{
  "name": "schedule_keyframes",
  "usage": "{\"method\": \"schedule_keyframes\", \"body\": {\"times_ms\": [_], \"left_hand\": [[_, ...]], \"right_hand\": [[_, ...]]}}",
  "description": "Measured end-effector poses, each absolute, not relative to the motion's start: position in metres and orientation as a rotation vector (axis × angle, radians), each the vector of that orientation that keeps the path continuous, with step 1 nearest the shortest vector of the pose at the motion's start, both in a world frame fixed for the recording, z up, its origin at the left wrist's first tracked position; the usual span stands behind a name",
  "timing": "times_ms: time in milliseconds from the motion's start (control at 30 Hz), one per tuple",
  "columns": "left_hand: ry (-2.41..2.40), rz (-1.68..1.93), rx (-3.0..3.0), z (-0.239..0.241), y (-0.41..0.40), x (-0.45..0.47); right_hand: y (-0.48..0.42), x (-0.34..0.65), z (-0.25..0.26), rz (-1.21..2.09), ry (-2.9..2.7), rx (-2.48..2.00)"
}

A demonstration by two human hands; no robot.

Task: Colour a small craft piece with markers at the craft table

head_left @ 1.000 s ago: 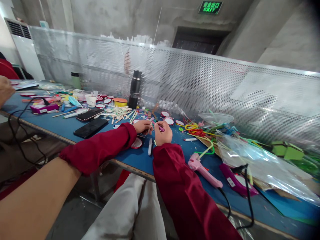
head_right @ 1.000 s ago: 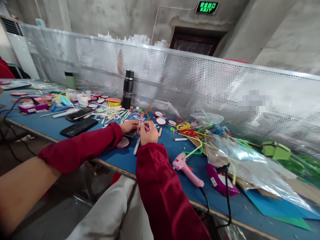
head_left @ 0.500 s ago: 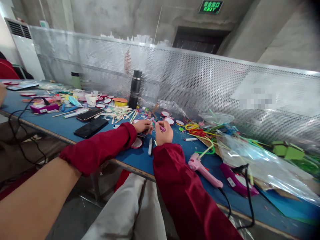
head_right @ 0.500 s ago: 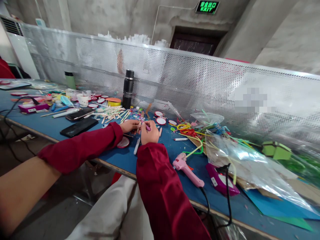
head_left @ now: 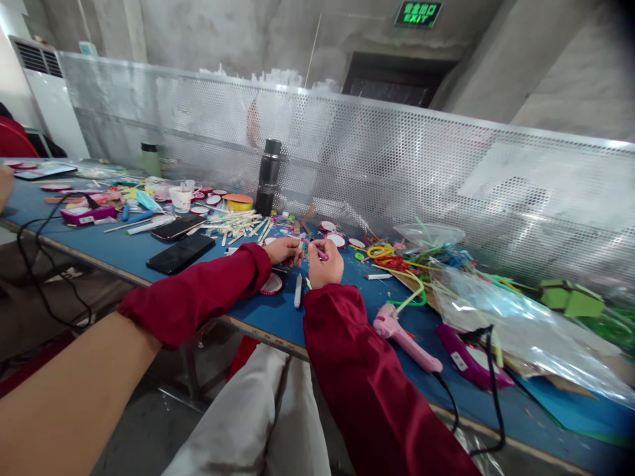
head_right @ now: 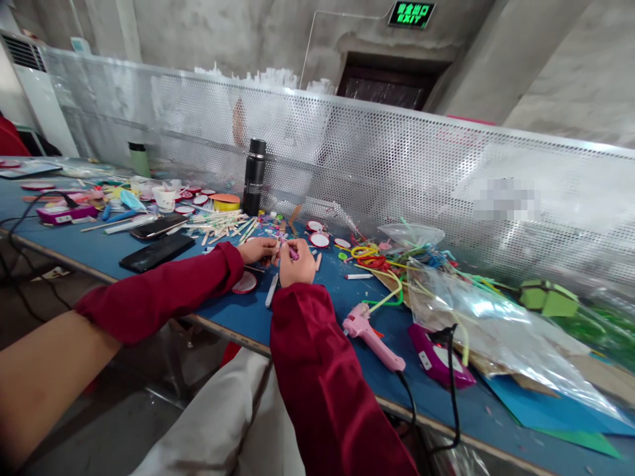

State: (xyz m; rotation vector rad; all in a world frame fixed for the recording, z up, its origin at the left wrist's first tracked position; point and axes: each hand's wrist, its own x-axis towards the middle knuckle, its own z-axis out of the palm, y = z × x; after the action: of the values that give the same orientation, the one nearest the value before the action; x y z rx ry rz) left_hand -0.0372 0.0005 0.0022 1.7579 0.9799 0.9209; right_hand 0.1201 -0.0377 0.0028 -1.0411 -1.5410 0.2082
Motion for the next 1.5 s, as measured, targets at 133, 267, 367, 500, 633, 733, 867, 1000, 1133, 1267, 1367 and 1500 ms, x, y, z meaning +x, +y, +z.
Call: {"method": "schedule_keyframes", "body": {"times_ms": [133,267,367,500,633,733,867,1000,1133,1267,1367,1500], "left_hand": [[0.988,0.911,1.755,0.0019,0.0017,-0.0372],[0.966,0.905,1.761,0.0023,0.0023,-0.0374],[0.968,0.910,1.761,0.0021,0.0023,-0.0375],[0.999,0.927,1.742,0.0011,0.0023,-0.0371],[0.977,0.925,1.753,0.0003,0.0026,-0.0372],[0.981,0.922,1.755,0.0003,0.0029,-0.0377],[0.994,0.907,1.767,0.0013,0.0025,-0.0377],[0.982,0.917,1.774,0.0027,0.0012,-0.0372],[0.972,0.921,1.774,0.0031,0.0007,-0.0372],[0.972,0.924,1.762,0.0036,0.0003,-0.0374],[0.972,0.923,1.766,0.0038,0.0001,-0.0376],[0.979,0.920,1.763,0.0024,0.0010,-0.0378]], "right_hand": [[-0.0381,0.1193,0.0029,0.222,-1.557,-1.028],[-0.0383,0.1191,0.0031,0.228,-1.538,-1.054],[-0.0384,0.1193,0.0033,0.230,-1.530,-1.054],[-0.0385,0.1198,0.0041,0.239,-1.581,-1.019],[-0.0371,0.1197,0.0032,0.223,-1.538,-1.039],[-0.0359,0.1196,0.0019,0.224,-1.523,-1.039],[-0.0359,0.1198,0.0017,0.229,-1.551,-1.043],[-0.0359,0.1202,0.0022,0.225,-1.538,-1.065],[-0.0359,0.1200,0.0021,0.236,-1.534,-1.060],[-0.0367,0.1198,0.0025,0.238,-1.556,-1.048],[-0.0368,0.1201,0.0027,0.230,-1.537,-1.059],[-0.0366,0.1201,0.0023,0.228,-1.527,-1.045]]}}
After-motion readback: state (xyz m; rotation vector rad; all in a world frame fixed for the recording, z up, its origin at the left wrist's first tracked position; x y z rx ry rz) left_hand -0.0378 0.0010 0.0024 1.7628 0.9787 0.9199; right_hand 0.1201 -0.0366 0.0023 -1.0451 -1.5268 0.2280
